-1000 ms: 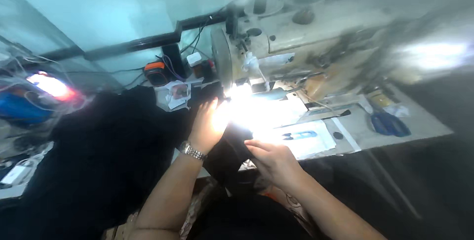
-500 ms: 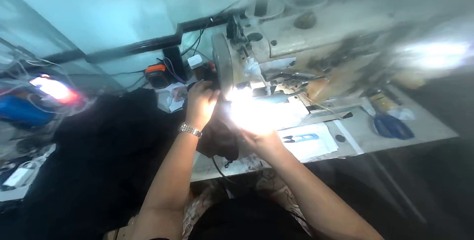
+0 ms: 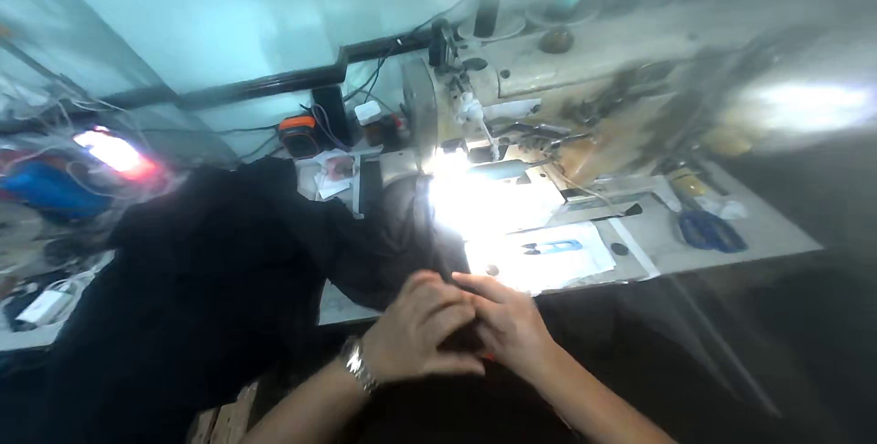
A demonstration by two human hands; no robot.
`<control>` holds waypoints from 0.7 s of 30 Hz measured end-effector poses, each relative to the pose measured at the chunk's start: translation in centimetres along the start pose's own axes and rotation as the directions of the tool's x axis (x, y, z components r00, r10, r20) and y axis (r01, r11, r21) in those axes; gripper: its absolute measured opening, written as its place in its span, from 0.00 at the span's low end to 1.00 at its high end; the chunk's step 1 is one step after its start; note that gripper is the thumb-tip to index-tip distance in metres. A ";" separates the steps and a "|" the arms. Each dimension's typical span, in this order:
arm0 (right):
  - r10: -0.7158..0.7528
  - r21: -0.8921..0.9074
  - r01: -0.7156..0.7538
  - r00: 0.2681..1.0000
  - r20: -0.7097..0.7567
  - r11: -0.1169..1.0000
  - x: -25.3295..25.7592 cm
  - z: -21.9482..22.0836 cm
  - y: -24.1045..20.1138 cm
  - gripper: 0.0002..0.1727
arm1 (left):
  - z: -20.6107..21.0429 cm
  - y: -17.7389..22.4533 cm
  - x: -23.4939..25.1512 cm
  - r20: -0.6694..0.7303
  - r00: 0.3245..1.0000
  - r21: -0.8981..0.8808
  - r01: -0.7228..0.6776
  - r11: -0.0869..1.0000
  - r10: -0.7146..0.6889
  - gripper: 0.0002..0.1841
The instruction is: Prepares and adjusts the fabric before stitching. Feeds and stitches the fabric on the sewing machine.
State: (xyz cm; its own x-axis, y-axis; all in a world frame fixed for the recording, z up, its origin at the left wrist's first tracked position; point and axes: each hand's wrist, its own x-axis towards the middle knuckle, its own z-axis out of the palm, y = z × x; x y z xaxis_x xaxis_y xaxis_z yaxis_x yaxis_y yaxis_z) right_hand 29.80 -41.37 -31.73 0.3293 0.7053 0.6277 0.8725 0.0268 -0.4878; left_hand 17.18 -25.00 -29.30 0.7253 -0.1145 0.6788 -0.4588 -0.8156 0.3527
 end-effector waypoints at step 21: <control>-0.014 -0.117 0.029 0.992 0.123 0.993 -0.3 -3.0 0.4 0.16 | -4.1 -5.1 2.3 0.172 0.963 0.610 0.061 0.790 -0.207 0.09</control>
State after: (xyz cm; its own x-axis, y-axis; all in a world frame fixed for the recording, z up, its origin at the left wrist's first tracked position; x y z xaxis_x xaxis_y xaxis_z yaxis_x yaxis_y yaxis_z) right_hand 31.16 -43.65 -30.28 0.2701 0.7867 0.5551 0.9179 -0.0363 -0.3951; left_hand 19.03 -18.79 -26.88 0.8819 -0.0387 0.4698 -0.0049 -0.9973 -0.0729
